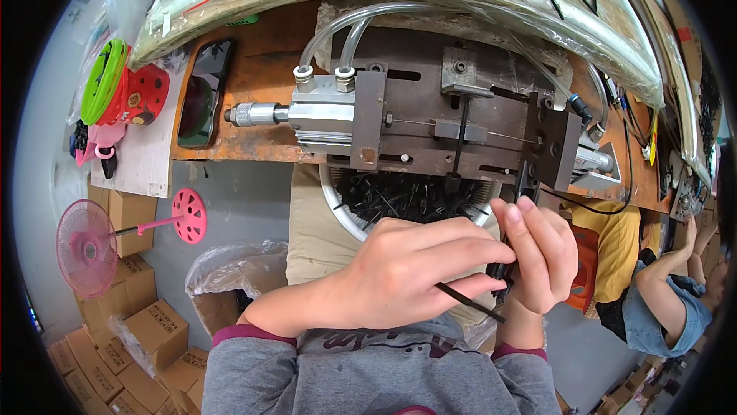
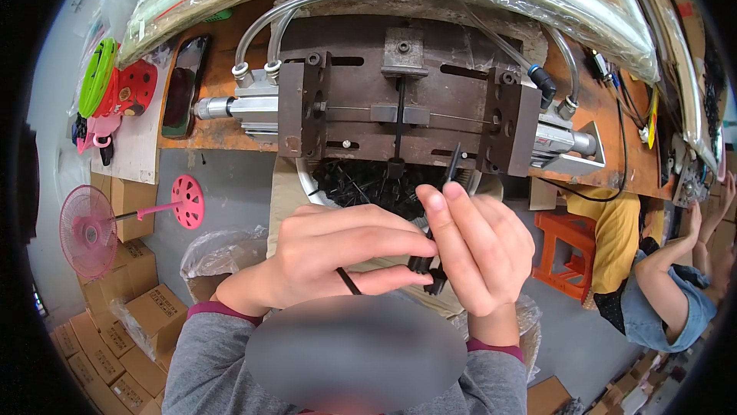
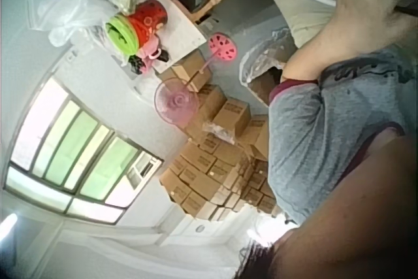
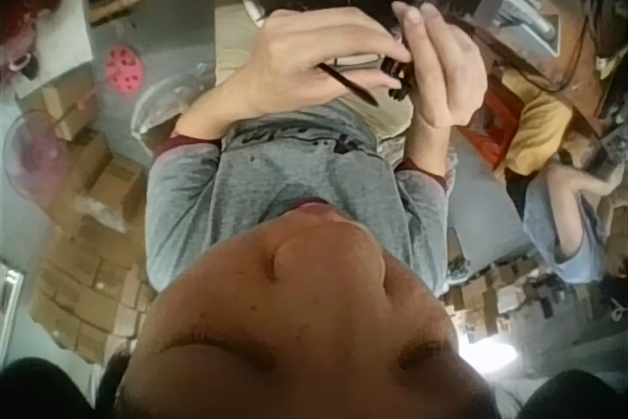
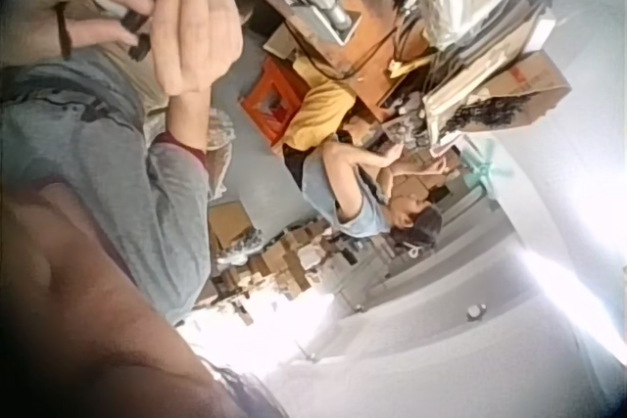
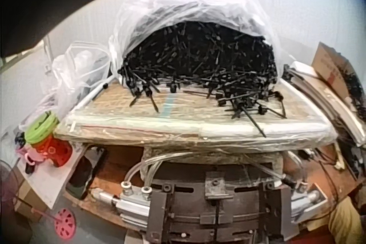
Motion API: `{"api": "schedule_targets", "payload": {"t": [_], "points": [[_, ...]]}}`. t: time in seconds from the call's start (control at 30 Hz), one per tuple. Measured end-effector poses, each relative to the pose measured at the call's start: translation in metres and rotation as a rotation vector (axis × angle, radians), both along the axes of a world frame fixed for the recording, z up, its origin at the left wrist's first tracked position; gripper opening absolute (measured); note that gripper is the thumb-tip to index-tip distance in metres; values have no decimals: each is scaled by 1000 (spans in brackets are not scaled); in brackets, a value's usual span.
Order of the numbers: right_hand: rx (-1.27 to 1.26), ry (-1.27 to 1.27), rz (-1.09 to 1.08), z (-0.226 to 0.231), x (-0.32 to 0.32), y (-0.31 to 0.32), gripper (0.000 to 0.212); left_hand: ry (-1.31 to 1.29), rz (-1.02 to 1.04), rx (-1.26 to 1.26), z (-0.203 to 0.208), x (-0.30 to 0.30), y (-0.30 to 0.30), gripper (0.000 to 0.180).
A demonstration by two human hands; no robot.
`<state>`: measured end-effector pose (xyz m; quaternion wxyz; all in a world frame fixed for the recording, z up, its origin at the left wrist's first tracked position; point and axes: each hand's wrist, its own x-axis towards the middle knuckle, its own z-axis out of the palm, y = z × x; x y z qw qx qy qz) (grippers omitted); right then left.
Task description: Assembling black cable connectors using a manual or pneumatic pressing machine at a workbench.
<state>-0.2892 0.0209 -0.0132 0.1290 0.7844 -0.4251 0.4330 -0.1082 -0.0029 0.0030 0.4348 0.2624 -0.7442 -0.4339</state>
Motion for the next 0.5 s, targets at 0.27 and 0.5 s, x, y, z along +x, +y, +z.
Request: {"api": "schedule_targets", "payload": {"t": [0.27, 0.5], "points": [[96, -364, 20, -12, -21, -3, 83, -539, 385, -451, -21, 4, -9, 26], [103, -582, 52, -17, -9, -1, 78, -667, 410, -519, -21, -6, -19, 22]]}}
